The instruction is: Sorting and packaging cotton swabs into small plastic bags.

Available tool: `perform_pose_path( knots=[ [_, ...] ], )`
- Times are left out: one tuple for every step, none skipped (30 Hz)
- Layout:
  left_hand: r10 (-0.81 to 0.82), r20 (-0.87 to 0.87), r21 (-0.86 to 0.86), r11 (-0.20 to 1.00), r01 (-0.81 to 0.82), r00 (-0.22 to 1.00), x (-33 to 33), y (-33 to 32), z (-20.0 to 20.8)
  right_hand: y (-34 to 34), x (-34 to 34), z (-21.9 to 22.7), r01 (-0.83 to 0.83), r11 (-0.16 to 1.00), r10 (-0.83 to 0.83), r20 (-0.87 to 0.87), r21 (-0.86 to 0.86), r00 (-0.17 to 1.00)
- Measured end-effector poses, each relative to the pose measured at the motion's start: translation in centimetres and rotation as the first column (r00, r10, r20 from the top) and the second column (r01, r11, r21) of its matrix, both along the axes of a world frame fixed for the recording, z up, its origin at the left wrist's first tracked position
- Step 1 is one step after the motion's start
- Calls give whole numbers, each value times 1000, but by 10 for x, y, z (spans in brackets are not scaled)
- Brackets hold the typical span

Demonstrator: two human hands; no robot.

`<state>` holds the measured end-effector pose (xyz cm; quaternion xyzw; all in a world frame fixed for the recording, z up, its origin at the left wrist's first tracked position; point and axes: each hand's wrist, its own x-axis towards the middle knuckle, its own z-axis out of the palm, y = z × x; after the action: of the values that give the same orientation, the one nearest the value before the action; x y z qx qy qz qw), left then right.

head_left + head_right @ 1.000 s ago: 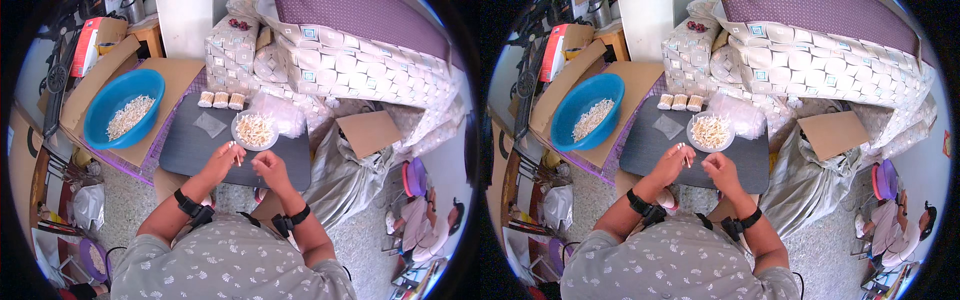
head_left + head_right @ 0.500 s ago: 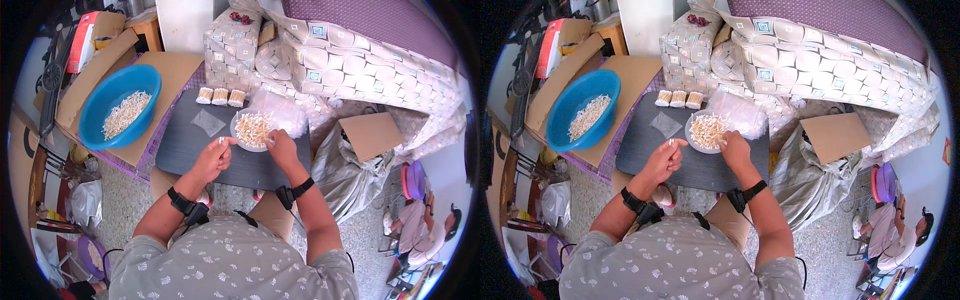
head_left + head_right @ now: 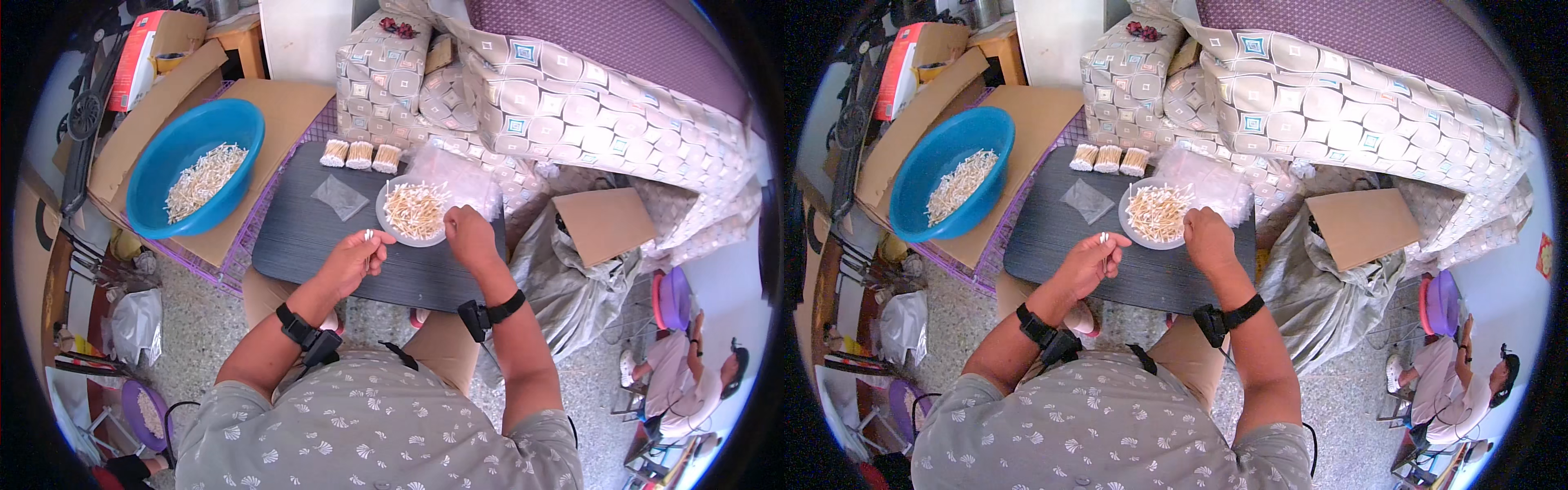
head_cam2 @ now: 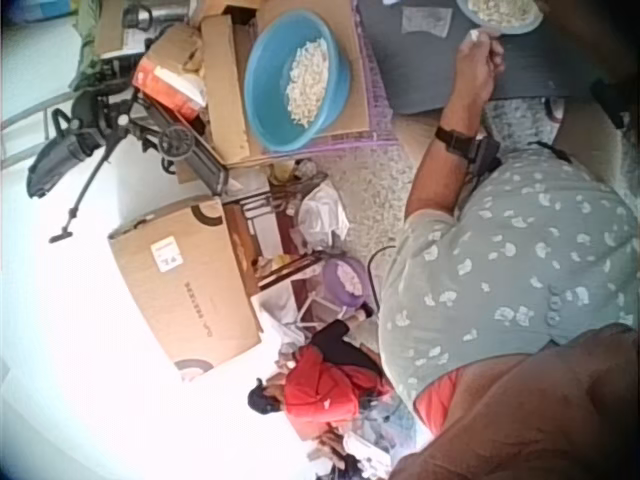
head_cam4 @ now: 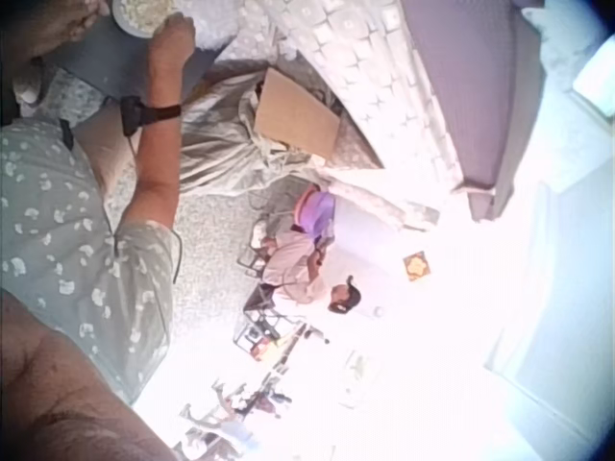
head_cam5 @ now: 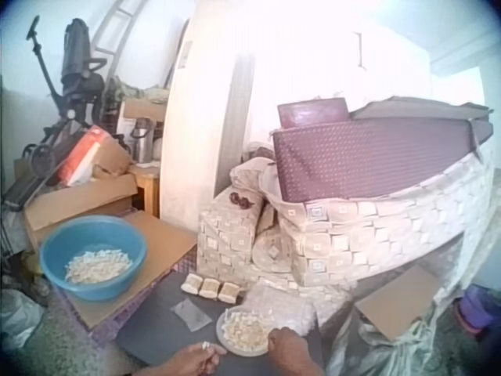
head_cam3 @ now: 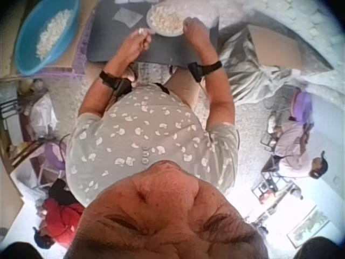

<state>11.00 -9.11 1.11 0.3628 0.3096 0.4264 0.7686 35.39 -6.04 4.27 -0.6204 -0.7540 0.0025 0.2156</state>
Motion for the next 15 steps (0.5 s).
perform_pose_path(
  knots=[
    [-2, 2, 2, 1000, 2, 1000, 0, 1, -1, 0, 1, 3, -31, 999, 31, -3, 29, 1000],
    [-32, 29, -2, 999, 32, 999, -1, 1, -3, 0, 0, 5, -31, 999, 31, -2, 30, 1000],
    [-62, 55, -5, 998, 62, 997, -2, 1, -5, 2, -1, 8, -29, 998, 31, -31, 58, 999],
    [-61, 56, -3, 998, 62, 997, -2, 0, -6, 2, -2, 9, -27, 996, 32, -60, 86, 998],
    [-62, 50, -15, 998, 63, 997, -1, -1, -6, 3, -1, 10, -26, 996, 31, -59, 89, 998],
    [-63, 44, -26, 998, 64, 997, -1, -1, -6, 3, 0, 10, -25, 997, 30, -80, 74, 996],
    [-63, 44, -24, 998, 65, 997, -1, -1, -5, 3, 1, 10, -24, 998, 30, -101, 60, 994],
    [-62, 19, -19, 998, 63, 998, -2, -2, -2, 2, 2, 10, -26, 998, 32, -101, 61, 994],
    [-61, -7, -15, 998, 61, 998, -2, -4, 0, -1, 3, 8, -29, 996, 45, -178, 87, 983],
    [-60, -7, -14, 998, 60, 998, -2, -5, 4, -4, 4, 7, -31, 993, 59, -255, 113, 965],
    [-32, -52, -1, 999, 32, 998, -2, -7, 9, -9, 1, 6, -35, 993, 63, -256, 113, 965],
    [-5, -97, 12, 1000, 6, 995, -1, -8, 12, -15, -2, 5, -68, 995, 19, -553, -69, 833],
    [-1, -99, 12, 1000, 2, 995, 1, -7, 11, -21, -5, 5, -154, 961, -86, -779, -229, 621],
    [14, -90, 12, 1000, -13, 996, 2, -7, 11, -30, -12, 7, -158, 961, -84, -781, -228, 619],
    [27, -81, 12, 1000, -26, 996, 5, -6, 11, -40, -21, 9, -192, 955, -114, -880, -225, 462]
  ],
)
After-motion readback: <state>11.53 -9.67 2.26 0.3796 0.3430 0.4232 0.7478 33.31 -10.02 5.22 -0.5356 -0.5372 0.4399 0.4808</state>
